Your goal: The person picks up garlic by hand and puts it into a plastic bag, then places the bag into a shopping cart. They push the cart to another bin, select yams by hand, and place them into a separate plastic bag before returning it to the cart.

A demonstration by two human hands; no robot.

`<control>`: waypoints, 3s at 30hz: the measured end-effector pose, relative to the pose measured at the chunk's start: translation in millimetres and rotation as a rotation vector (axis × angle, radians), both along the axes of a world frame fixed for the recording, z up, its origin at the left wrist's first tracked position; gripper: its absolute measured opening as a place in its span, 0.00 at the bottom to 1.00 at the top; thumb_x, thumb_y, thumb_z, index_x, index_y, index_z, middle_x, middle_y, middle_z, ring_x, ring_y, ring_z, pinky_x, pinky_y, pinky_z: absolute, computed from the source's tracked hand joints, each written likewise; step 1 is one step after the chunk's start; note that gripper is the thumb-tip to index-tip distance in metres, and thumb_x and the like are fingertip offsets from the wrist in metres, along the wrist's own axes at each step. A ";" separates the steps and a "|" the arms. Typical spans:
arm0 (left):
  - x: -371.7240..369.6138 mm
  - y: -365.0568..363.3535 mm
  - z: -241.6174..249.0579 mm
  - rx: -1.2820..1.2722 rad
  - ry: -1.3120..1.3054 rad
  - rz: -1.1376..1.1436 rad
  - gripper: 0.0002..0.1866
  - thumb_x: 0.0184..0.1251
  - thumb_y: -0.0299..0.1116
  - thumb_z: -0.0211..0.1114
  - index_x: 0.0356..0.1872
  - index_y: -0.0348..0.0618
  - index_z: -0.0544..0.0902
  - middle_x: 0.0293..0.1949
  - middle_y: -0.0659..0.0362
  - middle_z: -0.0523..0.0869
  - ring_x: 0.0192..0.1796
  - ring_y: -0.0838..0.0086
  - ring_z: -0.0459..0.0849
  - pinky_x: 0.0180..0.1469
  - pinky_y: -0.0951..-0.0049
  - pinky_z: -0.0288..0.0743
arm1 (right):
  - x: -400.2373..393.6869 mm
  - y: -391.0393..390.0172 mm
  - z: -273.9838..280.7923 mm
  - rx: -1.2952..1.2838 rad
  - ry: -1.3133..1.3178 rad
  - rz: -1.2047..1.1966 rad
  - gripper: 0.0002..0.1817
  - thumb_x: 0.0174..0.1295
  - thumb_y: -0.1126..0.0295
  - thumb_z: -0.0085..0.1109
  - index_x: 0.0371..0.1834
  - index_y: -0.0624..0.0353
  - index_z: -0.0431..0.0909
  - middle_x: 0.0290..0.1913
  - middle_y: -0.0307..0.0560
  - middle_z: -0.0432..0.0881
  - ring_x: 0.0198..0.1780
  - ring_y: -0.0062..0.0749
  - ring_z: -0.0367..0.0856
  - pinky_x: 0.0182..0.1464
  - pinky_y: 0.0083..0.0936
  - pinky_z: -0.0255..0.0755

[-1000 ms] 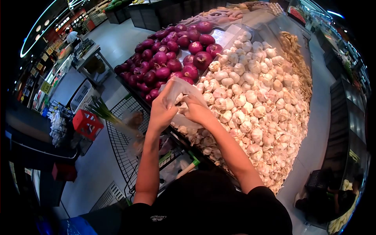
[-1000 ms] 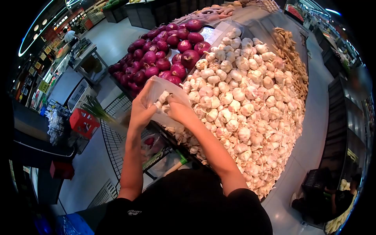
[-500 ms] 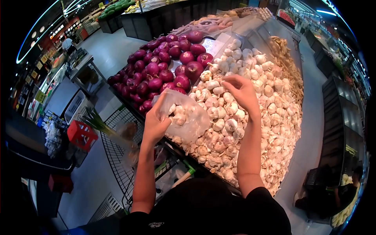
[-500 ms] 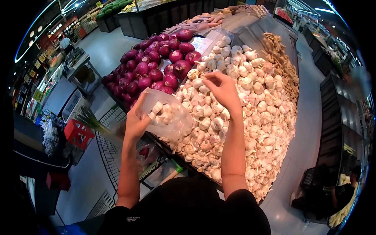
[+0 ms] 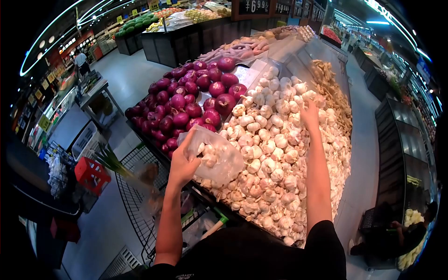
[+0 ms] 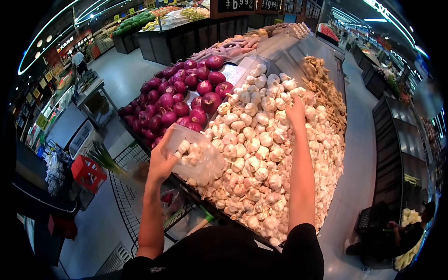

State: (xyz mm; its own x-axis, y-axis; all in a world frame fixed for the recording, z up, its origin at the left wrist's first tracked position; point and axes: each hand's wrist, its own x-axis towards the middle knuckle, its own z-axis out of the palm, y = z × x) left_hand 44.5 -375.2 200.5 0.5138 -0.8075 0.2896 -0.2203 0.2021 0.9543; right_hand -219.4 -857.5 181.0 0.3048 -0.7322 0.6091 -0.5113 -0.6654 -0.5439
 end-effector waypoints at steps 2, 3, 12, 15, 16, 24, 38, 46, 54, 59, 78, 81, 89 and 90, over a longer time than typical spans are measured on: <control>0.1 0.8 1.8 -0.013 -0.012 -0.003 0.42 0.66 0.18 0.64 0.83 0.26 0.60 0.78 0.49 0.72 0.76 0.68 0.73 0.78 0.67 0.64 | 7.0 -7.0 6.3 0.025 0.057 0.052 0.27 0.58 0.77 0.62 0.65 0.62 0.81 0.58 0.66 0.86 0.62 0.61 0.82 0.65 0.46 0.75; -0.1 1.1 3.4 -0.024 -0.022 -0.004 0.42 0.65 0.18 0.62 0.83 0.26 0.60 0.77 0.49 0.72 0.76 0.68 0.73 0.78 0.67 0.64 | 11.3 -13.7 7.7 0.037 0.085 0.079 0.28 0.57 0.79 0.60 0.66 0.62 0.81 0.59 0.66 0.85 0.63 0.62 0.81 0.66 0.45 0.74; -2.9 3.4 4.7 0.005 -0.019 0.048 0.42 0.68 0.22 0.68 0.82 0.28 0.62 0.72 0.49 0.78 0.71 0.68 0.78 0.74 0.68 0.70 | 38.5 -50.1 35.6 0.179 0.490 0.124 0.30 0.46 0.79 0.60 0.58 0.57 0.86 0.51 0.69 0.86 0.55 0.64 0.86 0.58 0.46 0.80; -3.1 3.3 3.1 0.017 -0.009 0.030 0.42 0.70 0.24 0.70 0.82 0.28 0.61 0.73 0.48 0.76 0.72 0.68 0.77 0.75 0.68 0.69 | 44.5 -69.8 25.3 0.139 0.582 0.152 0.21 0.48 0.81 0.58 0.48 0.61 0.85 0.46 0.69 0.88 0.50 0.66 0.87 0.53 0.47 0.81; -3.6 3.5 4.5 0.017 -0.019 0.028 0.42 0.70 0.24 0.70 0.82 0.27 0.61 0.74 0.48 0.76 0.72 0.67 0.77 0.75 0.67 0.69 | 45.1 -71.8 21.4 0.103 0.561 0.152 0.20 0.48 0.82 0.57 0.47 0.61 0.84 0.46 0.68 0.88 0.49 0.64 0.87 0.53 0.47 0.81; -2.0 5.4 1.6 -0.002 0.004 0.016 0.41 0.72 0.24 0.70 0.82 0.25 0.60 0.77 0.47 0.72 0.75 0.67 0.74 0.76 0.66 0.67 | 40.8 -64.7 5.6 -0.013 -0.026 0.224 0.27 0.52 0.86 0.58 0.57 0.56 0.84 0.56 0.56 0.89 0.61 0.54 0.86 0.61 0.39 0.78; -0.7 -5.0 -1.4 -0.004 -0.019 -0.011 0.41 0.74 0.23 0.69 0.83 0.27 0.59 0.78 0.48 0.71 0.76 0.68 0.72 0.78 0.66 0.64 | 4.8 86.7 63.7 1.157 -1.110 1.119 0.34 0.76 0.79 0.54 0.83 0.69 0.58 0.73 0.64 0.74 0.74 0.56 0.75 0.76 0.40 0.76; -0.5 -7.7 -4.3 0.008 -0.055 0.003 0.41 0.74 0.23 0.69 0.83 0.28 0.60 0.79 0.50 0.70 0.76 0.69 0.72 0.78 0.67 0.64 | 10.8 118.4 33.0 1.328 -1.166 1.291 0.28 0.81 0.63 0.54 0.75 0.75 0.69 0.65 0.65 0.82 0.53 0.42 0.87 0.56 0.30 0.85; -11.7 5.2 11.4 -0.095 0.044 0.041 0.44 0.58 0.15 0.55 0.83 0.25 0.59 0.77 0.47 0.73 0.74 0.67 0.75 0.75 0.69 0.67 | 43.9 235.1 55.7 0.905 -0.703 1.228 0.32 0.69 0.58 0.67 0.68 0.74 0.76 0.42 0.47 0.86 0.33 0.28 0.84 0.36 0.20 0.79; -14.6 7.5 13.6 -0.055 0.054 0.073 0.43 0.60 0.16 0.57 0.82 0.26 0.60 0.76 0.46 0.75 0.72 0.67 0.78 0.73 0.69 0.71 | 79.1 298.9 41.4 0.254 0.057 1.177 0.32 0.59 0.66 0.76 0.67 0.62 0.78 0.54 0.60 0.86 0.58 0.51 0.86 0.62 0.42 0.78; -20.1 -14.1 3.8 -0.040 0.035 0.006 0.46 0.57 0.14 0.60 0.83 0.26 0.59 0.78 0.46 0.70 0.77 0.63 0.74 0.76 0.65 0.67 | 161.0 317.7 -33.5 0.114 0.058 0.740 0.30 0.62 0.82 0.56 0.71 0.56 0.77 0.58 0.57 0.86 0.62 0.55 0.84 0.61 0.43 0.80; -21.1 -17.3 3.5 -0.033 0.058 -0.002 0.46 0.57 0.15 0.60 0.83 0.26 0.59 0.77 0.47 0.73 0.74 0.64 0.76 0.76 0.65 0.67 | 162.4 309.2 -48.4 0.273 -0.059 0.828 0.29 0.65 0.79 0.56 0.72 0.57 0.77 0.62 0.59 0.85 0.68 0.55 0.80 0.66 0.44 0.77; -22.1 -18.8 11.0 0.010 -0.023 0.045 0.45 0.60 0.18 0.63 0.82 0.27 0.62 0.72 0.49 0.77 0.70 0.66 0.80 0.71 0.68 0.72 | 107.7 306.2 -11.3 0.280 0.173 0.886 0.12 0.66 0.66 0.69 0.46 0.62 0.89 0.47 0.57 0.90 0.53 0.47 0.89 0.58 0.41 0.80; -19.2 -18.1 6.7 0.012 -0.035 0.050 0.44 0.59 0.16 0.61 0.82 0.28 0.62 0.72 0.50 0.77 0.69 0.67 0.80 0.70 0.69 0.73 | 96.4 298.1 -2.1 0.345 0.128 0.933 0.12 0.66 0.65 0.69 0.46 0.62 0.89 0.44 0.56 0.90 0.50 0.46 0.89 0.56 0.39 0.80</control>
